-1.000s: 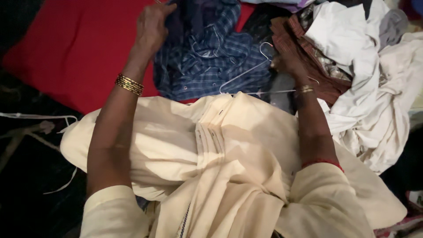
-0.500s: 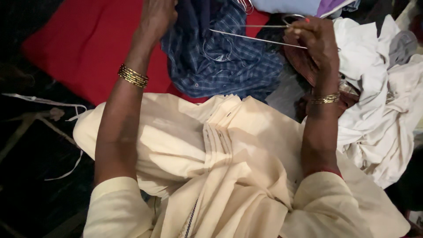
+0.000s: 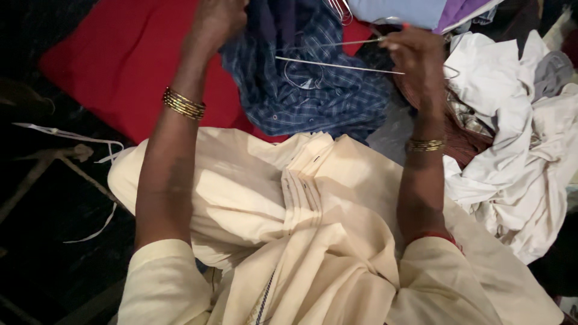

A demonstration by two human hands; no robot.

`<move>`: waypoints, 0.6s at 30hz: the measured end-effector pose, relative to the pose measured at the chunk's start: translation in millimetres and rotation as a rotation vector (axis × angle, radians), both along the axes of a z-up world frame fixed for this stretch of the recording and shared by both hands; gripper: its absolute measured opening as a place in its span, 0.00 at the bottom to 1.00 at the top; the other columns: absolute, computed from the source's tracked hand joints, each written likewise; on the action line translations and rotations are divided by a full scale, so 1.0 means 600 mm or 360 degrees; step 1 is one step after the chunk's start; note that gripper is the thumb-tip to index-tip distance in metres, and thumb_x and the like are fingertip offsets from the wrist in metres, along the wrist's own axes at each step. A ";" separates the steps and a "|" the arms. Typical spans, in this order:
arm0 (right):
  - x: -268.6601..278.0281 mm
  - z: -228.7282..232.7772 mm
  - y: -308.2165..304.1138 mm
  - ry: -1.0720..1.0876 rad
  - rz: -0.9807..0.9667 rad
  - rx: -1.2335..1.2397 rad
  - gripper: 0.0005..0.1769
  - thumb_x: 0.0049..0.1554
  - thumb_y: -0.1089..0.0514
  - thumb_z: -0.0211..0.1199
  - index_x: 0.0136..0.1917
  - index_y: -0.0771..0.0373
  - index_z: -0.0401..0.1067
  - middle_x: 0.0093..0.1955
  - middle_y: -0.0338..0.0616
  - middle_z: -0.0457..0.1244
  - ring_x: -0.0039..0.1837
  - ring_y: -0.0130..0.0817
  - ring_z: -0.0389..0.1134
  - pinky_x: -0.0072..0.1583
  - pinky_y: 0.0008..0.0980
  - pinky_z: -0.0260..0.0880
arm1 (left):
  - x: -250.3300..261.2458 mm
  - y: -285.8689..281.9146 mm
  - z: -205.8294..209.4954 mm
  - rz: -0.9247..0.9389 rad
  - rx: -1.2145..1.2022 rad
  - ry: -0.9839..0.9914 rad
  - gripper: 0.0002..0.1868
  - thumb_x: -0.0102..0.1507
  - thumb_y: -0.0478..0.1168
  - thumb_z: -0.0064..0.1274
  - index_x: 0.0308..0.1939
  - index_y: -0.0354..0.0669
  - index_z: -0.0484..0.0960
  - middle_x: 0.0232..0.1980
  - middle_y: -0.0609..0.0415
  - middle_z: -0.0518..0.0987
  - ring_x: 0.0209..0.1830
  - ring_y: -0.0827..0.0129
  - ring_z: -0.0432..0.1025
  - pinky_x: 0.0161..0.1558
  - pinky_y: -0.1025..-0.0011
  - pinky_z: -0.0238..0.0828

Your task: The person places a blue checkered shirt onto a wire hanger, adjusts the collar and shoulders, and then buttons the shirt while it remains on the hanger.

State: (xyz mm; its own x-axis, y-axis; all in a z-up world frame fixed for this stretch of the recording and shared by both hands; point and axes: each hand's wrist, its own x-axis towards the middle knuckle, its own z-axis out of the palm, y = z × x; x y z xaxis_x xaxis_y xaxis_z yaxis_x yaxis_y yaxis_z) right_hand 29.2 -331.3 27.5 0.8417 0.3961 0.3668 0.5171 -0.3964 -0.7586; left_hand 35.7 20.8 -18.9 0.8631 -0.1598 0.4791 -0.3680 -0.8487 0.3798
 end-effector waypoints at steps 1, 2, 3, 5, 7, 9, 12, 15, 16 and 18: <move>-0.001 0.004 -0.009 0.0101 -0.0080 0.0020 0.07 0.51 0.71 0.52 0.40 0.66 0.71 0.36 0.42 0.63 0.35 0.23 0.61 0.37 0.19 0.59 | 0.001 0.005 0.004 0.0006 -0.0045 0.0151 0.05 0.57 0.30 0.39 0.26 0.34 0.69 0.20 0.46 0.68 0.16 0.63 0.63 0.17 0.67 0.56; -0.002 0.007 -0.016 0.0063 -0.0045 0.0062 0.07 0.51 0.71 0.52 0.41 0.67 0.71 0.36 0.42 0.63 0.36 0.24 0.61 0.38 0.19 0.59 | 0.003 0.008 0.008 0.0008 -0.0091 0.0299 0.05 0.57 0.29 0.38 0.26 0.33 0.69 0.18 0.47 0.67 0.14 0.65 0.62 0.15 0.68 0.56; -0.003 0.010 -0.022 0.0025 -0.0009 0.0103 0.07 0.52 0.71 0.52 0.41 0.67 0.71 0.37 0.42 0.63 0.37 0.24 0.61 0.39 0.19 0.59 | 0.002 0.012 0.013 -0.0030 -0.0048 0.0263 0.06 0.57 0.30 0.38 0.26 0.33 0.69 0.18 0.47 0.67 0.14 0.66 0.62 0.15 0.69 0.55; 0.001 0.010 -0.022 -0.0116 0.0075 0.0093 0.07 0.53 0.71 0.53 0.42 0.67 0.71 0.38 0.43 0.63 0.37 0.25 0.61 0.41 0.19 0.60 | -0.003 0.016 0.022 -0.0108 0.0034 0.0191 0.07 0.59 0.31 0.39 0.27 0.33 0.70 0.18 0.48 0.68 0.12 0.68 0.61 0.14 0.71 0.55; 0.011 0.005 -0.011 -0.0325 0.0172 -0.0007 0.06 0.55 0.71 0.55 0.42 0.67 0.72 0.39 0.43 0.64 0.36 0.25 0.61 0.41 0.20 0.61 | -0.010 0.016 0.026 0.0026 -0.0117 0.0419 0.09 0.60 0.32 0.37 0.26 0.34 0.70 0.17 0.49 0.67 0.12 0.68 0.60 0.14 0.71 0.53; 0.008 0.001 -0.009 -0.0443 0.0116 -0.0208 0.05 0.53 0.70 0.55 0.42 0.67 0.72 0.37 0.43 0.63 0.36 0.26 0.62 0.40 0.22 0.60 | -0.013 0.015 0.027 0.0078 -0.0175 0.0448 0.09 0.60 0.31 0.37 0.26 0.35 0.70 0.17 0.49 0.67 0.13 0.69 0.60 0.14 0.71 0.54; 0.003 0.008 -0.018 -0.0321 0.0014 -0.0177 0.07 0.52 0.70 0.54 0.43 0.67 0.71 0.37 0.44 0.63 0.35 0.28 0.59 0.43 0.24 0.61 | -0.012 0.022 0.024 0.0023 -0.0057 0.0177 0.08 0.59 0.30 0.38 0.26 0.34 0.71 0.18 0.49 0.68 0.13 0.70 0.62 0.14 0.73 0.56; 0.002 0.023 -0.040 -0.0341 0.0047 -0.0064 0.10 0.51 0.73 0.51 0.44 0.68 0.71 0.40 0.45 0.63 0.39 0.29 0.62 0.46 0.25 0.64 | -0.009 0.027 0.021 -0.0021 0.0044 0.0072 0.07 0.58 0.30 0.39 0.26 0.34 0.71 0.18 0.49 0.68 0.13 0.69 0.62 0.14 0.73 0.56; 0.002 0.026 -0.045 -0.0396 0.0080 -0.0041 0.11 0.51 0.74 0.50 0.44 0.68 0.71 0.42 0.46 0.64 0.42 0.30 0.64 0.46 0.25 0.65 | -0.010 0.027 0.021 -0.0001 -0.0020 0.0161 0.06 0.58 0.30 0.38 0.27 0.34 0.71 0.18 0.48 0.68 0.13 0.69 0.62 0.14 0.73 0.56; 0.003 0.020 -0.037 -0.0344 0.0049 -0.0018 0.10 0.51 0.74 0.51 0.43 0.68 0.71 0.40 0.46 0.64 0.41 0.30 0.63 0.45 0.24 0.64 | -0.016 0.019 0.023 0.0018 0.0052 0.0197 0.07 0.58 0.30 0.38 0.26 0.34 0.71 0.17 0.47 0.68 0.13 0.67 0.62 0.15 0.71 0.56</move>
State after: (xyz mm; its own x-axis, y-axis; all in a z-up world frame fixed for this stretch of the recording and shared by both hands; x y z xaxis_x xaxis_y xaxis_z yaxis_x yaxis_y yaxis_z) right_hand 30.8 -353.7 39.6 0.7316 0.4254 0.5328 0.6791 -0.3856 -0.6246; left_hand 26.4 32.4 -4.9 0.9171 -0.1634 0.3637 -0.3104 -0.8651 0.3940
